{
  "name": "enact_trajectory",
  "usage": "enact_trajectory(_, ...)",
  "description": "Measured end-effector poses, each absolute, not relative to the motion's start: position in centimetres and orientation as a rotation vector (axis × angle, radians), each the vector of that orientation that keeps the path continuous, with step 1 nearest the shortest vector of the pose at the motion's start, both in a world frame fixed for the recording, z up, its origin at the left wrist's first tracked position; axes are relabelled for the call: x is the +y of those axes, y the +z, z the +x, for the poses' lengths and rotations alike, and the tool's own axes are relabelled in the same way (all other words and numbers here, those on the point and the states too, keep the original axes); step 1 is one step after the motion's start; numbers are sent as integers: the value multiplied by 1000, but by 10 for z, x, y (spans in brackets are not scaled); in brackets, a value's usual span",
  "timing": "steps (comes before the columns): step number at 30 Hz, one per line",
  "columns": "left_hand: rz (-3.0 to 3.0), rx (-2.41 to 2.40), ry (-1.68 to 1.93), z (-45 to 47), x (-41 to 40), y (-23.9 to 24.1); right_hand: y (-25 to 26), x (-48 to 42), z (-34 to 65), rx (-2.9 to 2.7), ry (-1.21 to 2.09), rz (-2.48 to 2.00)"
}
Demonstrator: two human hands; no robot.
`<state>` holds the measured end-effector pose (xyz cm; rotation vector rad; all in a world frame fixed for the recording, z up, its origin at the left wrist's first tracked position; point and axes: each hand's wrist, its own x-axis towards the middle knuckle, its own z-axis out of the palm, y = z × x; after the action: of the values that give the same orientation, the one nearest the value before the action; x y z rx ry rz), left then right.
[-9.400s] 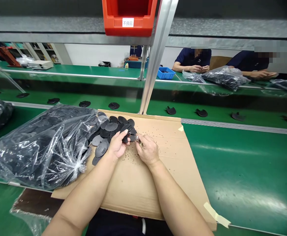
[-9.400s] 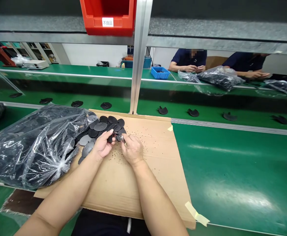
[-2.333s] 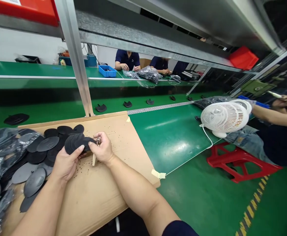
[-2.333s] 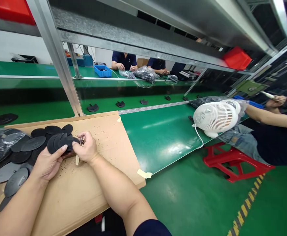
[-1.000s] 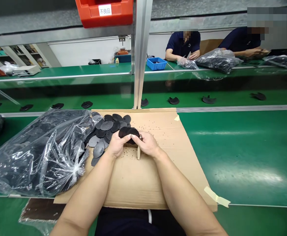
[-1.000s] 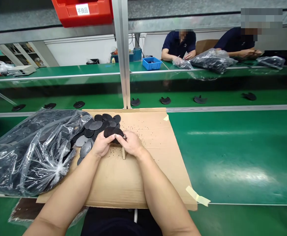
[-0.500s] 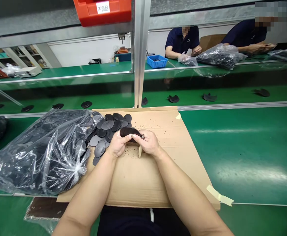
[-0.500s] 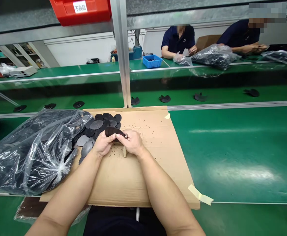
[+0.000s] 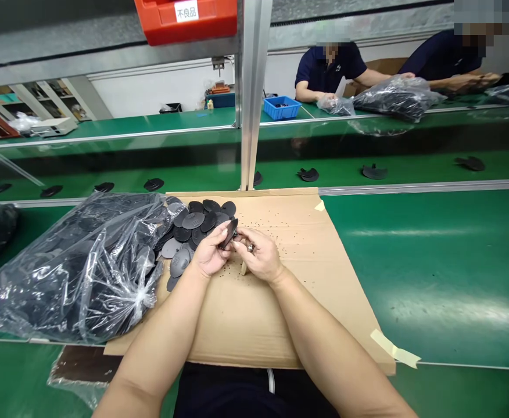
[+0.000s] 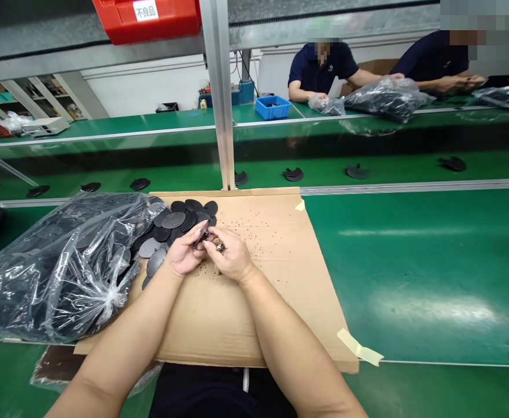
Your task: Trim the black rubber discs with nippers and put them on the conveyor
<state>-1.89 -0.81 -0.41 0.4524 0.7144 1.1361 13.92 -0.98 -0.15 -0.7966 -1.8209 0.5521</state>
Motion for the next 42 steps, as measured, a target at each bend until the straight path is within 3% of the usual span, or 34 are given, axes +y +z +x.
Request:
enact_trajectory(19, 485, 660, 1059, -16, -13, -12, -2, -8, 142, -1960, 269, -813)
enact_trajectory(31, 274, 606, 949, -11, -13, -14, -3, -11, 138, -1907, 258, -801)
enact_trajectory(37, 340, 617, 1013, -9, -15, -12, -3, -12, 137, -1869, 216, -787)
enact_trajectory(42, 396, 645, 1129, -2, -15, -9, -10, -9, 133, -1789, 367, -806)
